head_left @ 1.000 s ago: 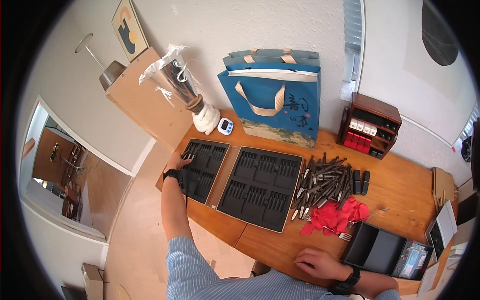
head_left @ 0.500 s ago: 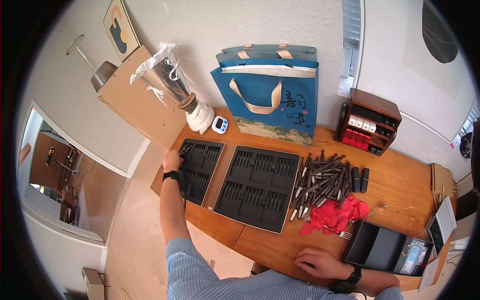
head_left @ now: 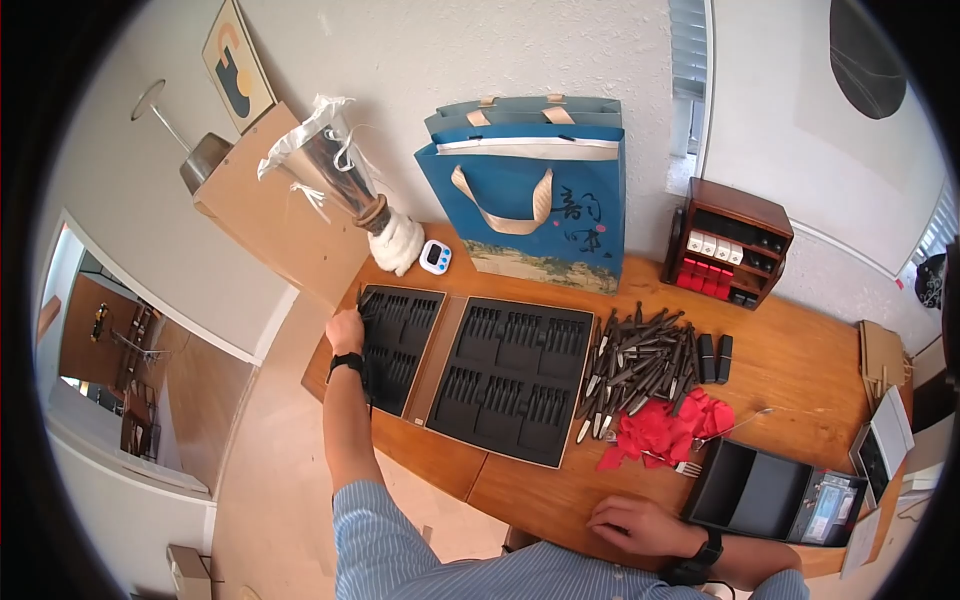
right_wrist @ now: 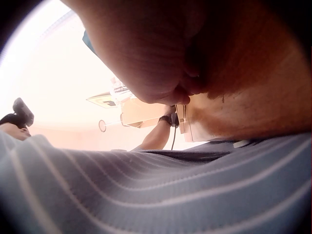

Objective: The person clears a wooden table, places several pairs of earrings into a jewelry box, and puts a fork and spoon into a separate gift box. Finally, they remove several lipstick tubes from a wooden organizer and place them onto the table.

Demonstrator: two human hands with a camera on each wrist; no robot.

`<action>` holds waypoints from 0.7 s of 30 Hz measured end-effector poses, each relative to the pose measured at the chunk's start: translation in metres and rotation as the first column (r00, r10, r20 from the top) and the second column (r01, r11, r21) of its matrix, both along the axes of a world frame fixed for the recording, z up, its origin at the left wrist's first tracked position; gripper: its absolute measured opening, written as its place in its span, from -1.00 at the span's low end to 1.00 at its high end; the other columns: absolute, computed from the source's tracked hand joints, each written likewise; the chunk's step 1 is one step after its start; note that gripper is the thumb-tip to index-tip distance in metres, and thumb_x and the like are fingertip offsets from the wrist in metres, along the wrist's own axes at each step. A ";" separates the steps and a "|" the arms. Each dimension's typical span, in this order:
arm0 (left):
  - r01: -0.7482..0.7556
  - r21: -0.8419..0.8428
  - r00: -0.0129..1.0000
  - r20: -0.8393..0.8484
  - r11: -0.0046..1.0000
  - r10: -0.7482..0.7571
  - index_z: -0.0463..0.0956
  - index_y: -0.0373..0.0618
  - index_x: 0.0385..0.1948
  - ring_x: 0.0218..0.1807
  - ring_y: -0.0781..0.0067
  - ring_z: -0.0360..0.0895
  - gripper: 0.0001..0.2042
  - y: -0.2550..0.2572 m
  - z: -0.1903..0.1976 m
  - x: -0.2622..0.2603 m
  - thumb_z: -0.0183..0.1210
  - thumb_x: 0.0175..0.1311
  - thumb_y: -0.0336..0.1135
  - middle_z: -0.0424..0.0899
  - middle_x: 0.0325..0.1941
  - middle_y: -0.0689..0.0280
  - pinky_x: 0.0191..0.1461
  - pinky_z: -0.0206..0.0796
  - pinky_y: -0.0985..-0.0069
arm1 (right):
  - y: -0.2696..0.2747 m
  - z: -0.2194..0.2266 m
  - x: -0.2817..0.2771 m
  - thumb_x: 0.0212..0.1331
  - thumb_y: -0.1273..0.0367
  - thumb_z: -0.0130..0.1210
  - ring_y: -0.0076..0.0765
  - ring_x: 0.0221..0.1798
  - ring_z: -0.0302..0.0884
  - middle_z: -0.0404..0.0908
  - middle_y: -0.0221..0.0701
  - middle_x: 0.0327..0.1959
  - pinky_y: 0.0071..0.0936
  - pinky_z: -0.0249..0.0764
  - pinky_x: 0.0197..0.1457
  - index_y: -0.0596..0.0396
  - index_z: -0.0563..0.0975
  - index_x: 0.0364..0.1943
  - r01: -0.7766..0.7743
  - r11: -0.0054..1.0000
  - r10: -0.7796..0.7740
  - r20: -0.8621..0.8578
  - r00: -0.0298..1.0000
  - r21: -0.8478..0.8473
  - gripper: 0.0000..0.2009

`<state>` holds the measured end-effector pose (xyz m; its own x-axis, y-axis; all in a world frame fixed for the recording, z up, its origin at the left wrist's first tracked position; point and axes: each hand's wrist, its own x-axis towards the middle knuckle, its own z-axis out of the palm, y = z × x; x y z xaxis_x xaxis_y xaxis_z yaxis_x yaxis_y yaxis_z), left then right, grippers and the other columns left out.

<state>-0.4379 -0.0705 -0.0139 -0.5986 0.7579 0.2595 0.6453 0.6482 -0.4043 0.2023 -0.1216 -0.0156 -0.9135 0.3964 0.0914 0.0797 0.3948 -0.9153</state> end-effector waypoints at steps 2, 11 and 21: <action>0.040 -0.024 0.999 -0.013 0.999 -0.041 0.75 -0.13 -0.39 -0.22 0.10 0.76 -0.76 -0.004 0.002 0.002 0.05 0.31 -0.35 0.78 -0.30 0.11 -0.17 0.60 0.25 | 0.000 0.000 0.000 0.29 0.44 0.19 -0.21 -0.10 0.66 0.63 -0.34 -0.14 -0.40 0.59 -0.03 0.11 0.64 -0.16 -0.001 1.000 0.001 0.002 1.000 0.013 -0.89; 0.034 0.111 0.993 0.109 0.993 -0.046 0.64 -0.20 -0.16 -0.23 -0.03 0.73 -0.78 -0.018 0.021 0.011 0.03 0.36 -0.34 0.75 -0.29 0.00 -0.16 0.57 0.10 | -0.001 -0.007 0.000 0.34 0.39 0.12 -0.06 -0.15 0.59 0.54 -0.28 -0.21 -0.29 0.55 -0.12 0.13 0.56 -0.18 -0.007 1.000 0.009 -0.067 0.998 0.031 -0.89; 0.759 0.255 0.582 0.148 0.599 -0.800 0.54 -0.19 -0.16 -0.29 -0.09 0.65 -0.70 -0.003 0.100 0.226 0.24 -0.01 -0.59 0.67 -0.40 0.04 -0.21 0.50 0.13 | -0.008 -0.018 0.001 0.39 0.34 0.03 0.00 -0.13 0.56 0.49 -0.25 -0.16 -0.19 0.52 -0.10 0.14 0.53 -0.15 0.015 0.999 -0.012 -0.098 0.995 0.034 -0.84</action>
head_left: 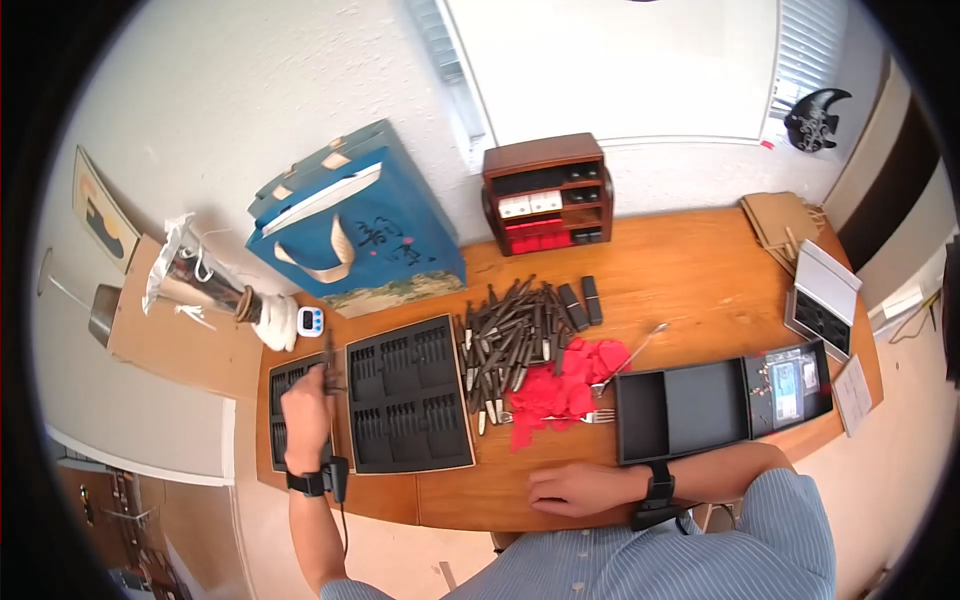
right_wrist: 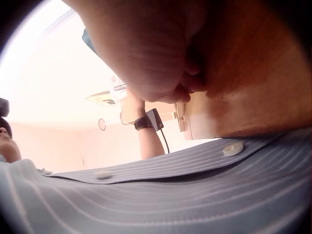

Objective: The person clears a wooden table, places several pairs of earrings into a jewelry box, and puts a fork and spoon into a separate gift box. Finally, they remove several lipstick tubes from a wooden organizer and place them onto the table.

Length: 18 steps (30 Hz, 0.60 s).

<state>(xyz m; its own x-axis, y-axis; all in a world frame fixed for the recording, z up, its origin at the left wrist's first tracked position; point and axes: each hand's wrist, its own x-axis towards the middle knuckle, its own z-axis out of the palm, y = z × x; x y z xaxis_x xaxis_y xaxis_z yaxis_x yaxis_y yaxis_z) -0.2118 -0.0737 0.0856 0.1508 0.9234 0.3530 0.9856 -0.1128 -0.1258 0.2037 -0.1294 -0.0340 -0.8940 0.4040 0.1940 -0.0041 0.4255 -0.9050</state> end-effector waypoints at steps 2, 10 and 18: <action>0.141 -0.076 0.985 0.108 0.987 -0.133 0.57 -0.15 -0.22 -0.29 -0.01 0.66 -0.72 0.008 0.009 0.057 0.24 -0.03 -0.59 0.68 -0.40 0.10 -0.23 0.51 0.20 | 0.001 -0.002 -0.001 0.39 0.34 0.03 0.01 -0.12 0.55 0.49 -0.24 -0.17 -0.18 0.51 -0.08 0.15 0.53 -0.16 -0.030 0.999 0.030 -0.006 1.000 0.038 -0.84; 0.334 -0.387 0.942 0.107 0.860 -0.318 0.51 -0.27 -0.35 -0.32 -0.07 0.69 -0.79 0.048 -0.009 0.208 0.31 0.10 -0.34 0.67 -0.47 -0.04 -0.27 0.53 0.13 | 0.001 -0.008 -0.003 0.36 0.35 0.04 0.00 -0.11 0.54 0.49 -0.23 -0.19 -0.15 0.50 -0.07 0.17 0.54 -0.20 0.003 0.998 0.002 -0.070 0.998 0.059 -0.84; 0.168 -0.450 0.986 0.085 0.877 -0.145 0.52 -0.29 -0.29 -0.25 -0.15 0.67 -0.71 0.065 -0.020 0.221 0.35 0.18 -0.25 0.69 -0.39 -0.06 -0.18 0.52 0.12 | 0.000 -0.011 -0.004 0.32 0.37 0.04 0.00 -0.12 0.55 0.51 -0.21 -0.21 -0.15 0.49 -0.07 0.19 0.55 -0.23 -0.009 0.997 0.017 -0.109 0.994 0.073 -0.84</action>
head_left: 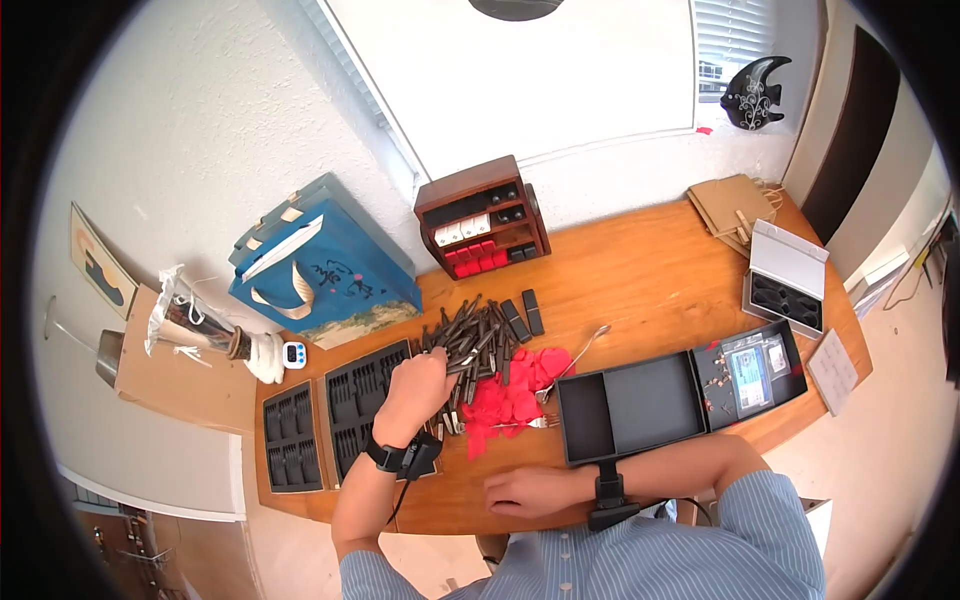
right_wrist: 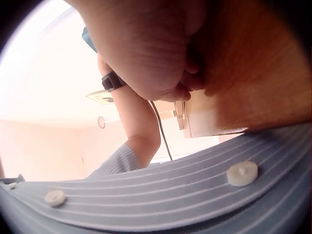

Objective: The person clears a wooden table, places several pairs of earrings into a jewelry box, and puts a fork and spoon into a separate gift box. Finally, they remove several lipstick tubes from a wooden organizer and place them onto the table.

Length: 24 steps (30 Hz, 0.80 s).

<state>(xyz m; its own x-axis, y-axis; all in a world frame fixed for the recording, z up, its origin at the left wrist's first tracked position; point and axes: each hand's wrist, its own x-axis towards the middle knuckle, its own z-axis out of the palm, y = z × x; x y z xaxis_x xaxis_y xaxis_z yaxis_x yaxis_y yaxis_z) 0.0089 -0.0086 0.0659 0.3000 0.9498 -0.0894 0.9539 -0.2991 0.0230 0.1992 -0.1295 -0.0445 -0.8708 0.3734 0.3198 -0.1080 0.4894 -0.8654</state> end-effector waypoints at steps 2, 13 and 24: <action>-0.024 -0.005 0.998 0.052 1.000 0.025 0.51 -0.31 -0.22 -0.22 -0.14 0.67 -0.67 -0.005 0.002 0.000 0.37 0.18 -0.23 0.69 -0.37 -0.06 -0.16 0.52 0.13 | 0.001 0.001 0.001 0.32 0.38 0.04 0.01 -0.12 0.55 0.51 -0.20 -0.21 -0.15 0.49 -0.07 0.20 0.55 -0.24 -0.004 1.000 0.004 -0.020 1.000 -0.012 -0.85; -0.114 0.395 0.970 0.241 0.912 0.017 0.46 -0.35 0.04 -0.32 0.00 0.65 -0.54 -0.042 0.010 0.008 0.38 0.21 -0.26 0.58 -0.19 0.14 -0.24 0.51 0.26 | 0.002 0.004 0.002 0.33 0.36 0.03 0.04 -0.13 0.56 0.50 -0.19 -0.19 -0.12 0.49 -0.07 0.22 0.55 -0.24 0.003 1.000 -0.004 0.030 1.000 0.019 -0.82; 0.127 -0.416 -0.164 0.887 0.900 0.433 0.50 -0.18 -0.38 -0.57 0.78 0.22 -0.76 -0.029 -0.041 0.037 0.11 0.52 -0.25 0.47 -0.50 0.45 -0.56 0.00 0.72 | 0.004 0.075 0.027 0.34 0.25 0.08 0.05 -0.02 0.56 0.51 -0.15 -0.13 -0.13 0.55 0.00 0.18 0.51 -0.06 0.035 0.984 -0.077 0.240 0.968 0.175 -0.73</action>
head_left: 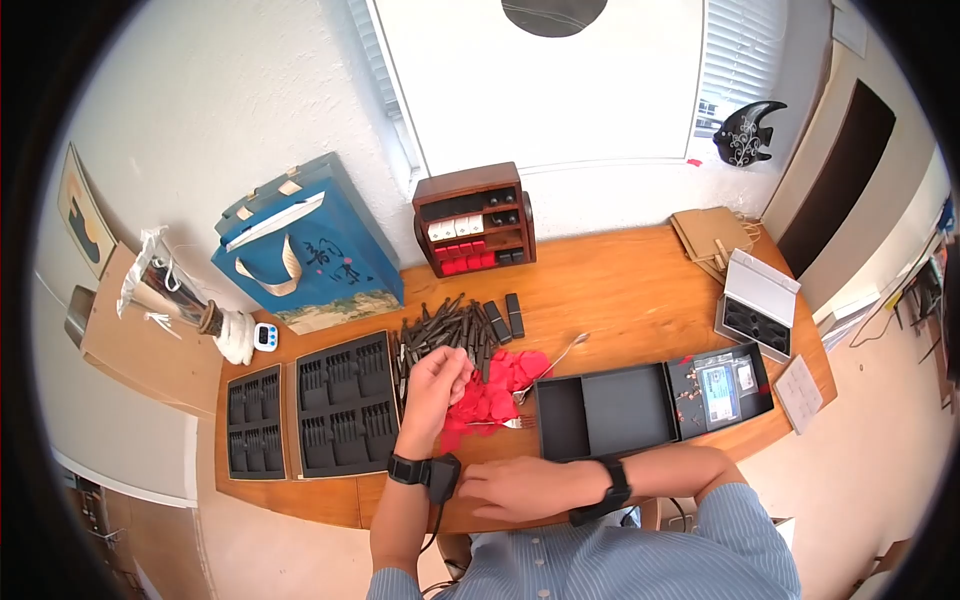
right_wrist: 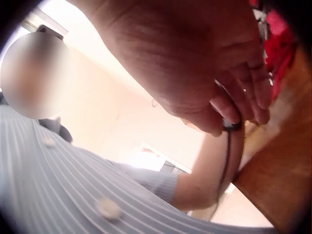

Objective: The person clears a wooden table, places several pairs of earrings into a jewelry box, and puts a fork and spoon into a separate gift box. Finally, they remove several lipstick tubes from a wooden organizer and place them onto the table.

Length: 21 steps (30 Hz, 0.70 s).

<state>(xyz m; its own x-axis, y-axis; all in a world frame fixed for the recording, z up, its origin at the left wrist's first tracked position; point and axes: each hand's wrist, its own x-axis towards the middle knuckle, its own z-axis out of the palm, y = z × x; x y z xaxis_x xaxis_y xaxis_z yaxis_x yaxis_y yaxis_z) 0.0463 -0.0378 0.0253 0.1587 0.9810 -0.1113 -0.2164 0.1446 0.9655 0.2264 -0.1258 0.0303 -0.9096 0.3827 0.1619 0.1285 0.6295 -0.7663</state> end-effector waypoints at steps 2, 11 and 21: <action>0.009 0.016 0.998 0.069 1.000 -0.011 0.50 -0.17 -0.38 -0.56 0.77 0.23 -0.75 0.007 0.000 0.005 0.10 0.52 -0.24 0.46 -0.49 0.45 -0.56 0.00 0.71 | 0.012 0.036 0.023 0.32 0.20 0.12 0.02 -0.01 0.57 0.52 -0.16 -0.10 -0.12 0.56 0.02 0.18 0.48 0.00 -0.016 0.989 -0.015 0.204 0.979 0.150 -0.66; 0.473 -0.033 0.850 0.280 0.880 -0.446 0.49 -0.11 -0.30 -0.49 0.78 0.22 -0.86 -0.013 -0.006 0.002 0.15 0.46 -0.29 0.44 -0.43 0.50 -0.48 0.01 0.74 | 0.191 0.040 0.075 0.17 0.35 0.24 0.06 0.04 0.58 0.52 -0.12 -0.01 -0.13 0.57 0.03 0.16 0.49 0.01 0.474 0.659 -0.653 0.131 0.746 0.584 -0.65; -0.056 0.150 0.992 -0.105 0.987 0.072 0.41 -0.12 -0.47 -0.54 0.78 0.18 -0.75 -0.003 -0.014 -0.012 0.16 0.47 -0.30 0.35 -0.54 0.53 -0.49 -0.01 0.71 | 0.254 -0.002 0.060 0.09 0.47 0.14 -0.13 -0.02 0.52 0.46 -0.27 -0.10 -0.27 0.49 0.07 0.08 0.48 -0.01 0.237 0.348 -0.598 0.020 0.801 0.907 -0.67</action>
